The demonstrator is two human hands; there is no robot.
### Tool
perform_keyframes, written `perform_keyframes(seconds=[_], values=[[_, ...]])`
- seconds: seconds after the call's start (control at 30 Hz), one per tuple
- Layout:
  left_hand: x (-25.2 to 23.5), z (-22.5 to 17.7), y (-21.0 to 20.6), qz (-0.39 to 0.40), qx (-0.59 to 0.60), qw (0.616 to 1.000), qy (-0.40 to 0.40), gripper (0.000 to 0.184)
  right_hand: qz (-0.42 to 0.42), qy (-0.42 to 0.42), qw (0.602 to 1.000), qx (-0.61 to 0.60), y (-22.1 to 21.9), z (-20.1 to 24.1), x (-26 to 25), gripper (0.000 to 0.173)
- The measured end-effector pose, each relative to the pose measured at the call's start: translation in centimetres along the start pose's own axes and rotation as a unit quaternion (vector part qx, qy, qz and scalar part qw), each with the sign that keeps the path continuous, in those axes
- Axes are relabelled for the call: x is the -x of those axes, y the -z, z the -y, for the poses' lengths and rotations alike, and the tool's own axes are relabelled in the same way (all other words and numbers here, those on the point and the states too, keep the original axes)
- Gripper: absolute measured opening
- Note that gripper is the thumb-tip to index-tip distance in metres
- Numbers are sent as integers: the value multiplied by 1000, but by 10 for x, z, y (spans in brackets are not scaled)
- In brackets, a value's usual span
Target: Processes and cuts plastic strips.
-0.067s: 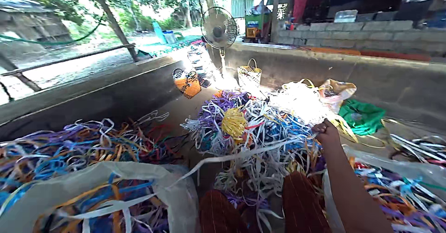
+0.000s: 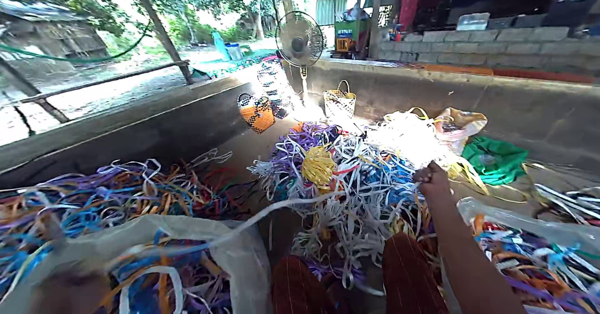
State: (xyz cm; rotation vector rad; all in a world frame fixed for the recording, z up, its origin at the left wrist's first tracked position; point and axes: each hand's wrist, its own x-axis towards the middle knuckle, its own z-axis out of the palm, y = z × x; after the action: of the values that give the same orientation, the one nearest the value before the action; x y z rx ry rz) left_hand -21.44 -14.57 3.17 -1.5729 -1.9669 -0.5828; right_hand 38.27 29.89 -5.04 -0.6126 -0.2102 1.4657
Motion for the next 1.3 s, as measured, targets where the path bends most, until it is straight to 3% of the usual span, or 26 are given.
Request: perform_keyframes(seconds=[0.03, 0.07, 0.1, 0.13, 0.23, 0.33, 0.4, 0.5, 0.63, 0.7, 0.73, 0.8, 0.9, 0.97, 1.07, 1.13, 1.2, 1.3], values=[[-17, -31, -26, 44, 124, 984, 123, 45, 26, -9, 998, 55, -14, -19, 17, 47], [-43, -81, -45, 75, 226, 942, 237, 46, 64, -25, 992, 107, -28, -40, 38, 46], [-69, -136, -59, 104, 304, 900, 295, 45, 102, -44, 984, 140, -43, -61, 61, 44], [-88, -187, -73, 144, 377, 867, 291, 44, 136, -60, 976, 161, -57, -81, 84, 42], [-117, -316, -103, 299, 486, 807, 154, 47, 216, -87, 959, 158, -88, -115, 137, 41], [-120, -390, -128, 422, 515, 739, 102, 45, 197, -67, 965, 157, -89, -103, 140, 43], [-112, -393, -140, 431, 560, 700, 103, 44, 135, -51, 983, 113, -63, -74, 104, 44], [-99, -336, -153, 341, 613, 692, 172, 36, 17, 36, 999, 19, 7, 5, 42, 39], [-81, -210, -193, 70, 639, 635, 429, 16, -126, 159, 976, -79, 113, 124, 15, 36], [-71, -182, -207, -53, 547, 647, 528, 16, -155, 192, 963, -111, 139, 151, 19, 41], [-65, -184, -211, -68, 506, 671, 538, 29, -164, 197, 962, -95, 139, 149, 25, 41], [-61, -220, -213, -4, 481, 726, 492, 48, -148, 178, 973, -1, 114, 115, 39, 37], [-81, -323, -206, 162, 537, 758, 334, 45, -51, 104, 973, 198, 44, 23, 59, 36], [-90, -386, -193, 265, 584, 733, 224, 46, 55, 70, 951, 295, 2, -35, 84, 27], [-90, -441, -187, 360, 643, 659, 148, 35, 155, 12, 964, 217, -41, -75, 106, 29], [-80, -440, -193, 399, 648, 633, 145, 32, 139, 0, 978, 157, -50, -64, 96, 41], [-57, -411, -216, 379, 640, 644, 178, 43, 91, 25, 988, 122, -47, -30, 73, 48], [-9, -336, -262, 293, 608, 658, 333, 42, 26, 69, 997, 40, -30, 38, 36, 50]])
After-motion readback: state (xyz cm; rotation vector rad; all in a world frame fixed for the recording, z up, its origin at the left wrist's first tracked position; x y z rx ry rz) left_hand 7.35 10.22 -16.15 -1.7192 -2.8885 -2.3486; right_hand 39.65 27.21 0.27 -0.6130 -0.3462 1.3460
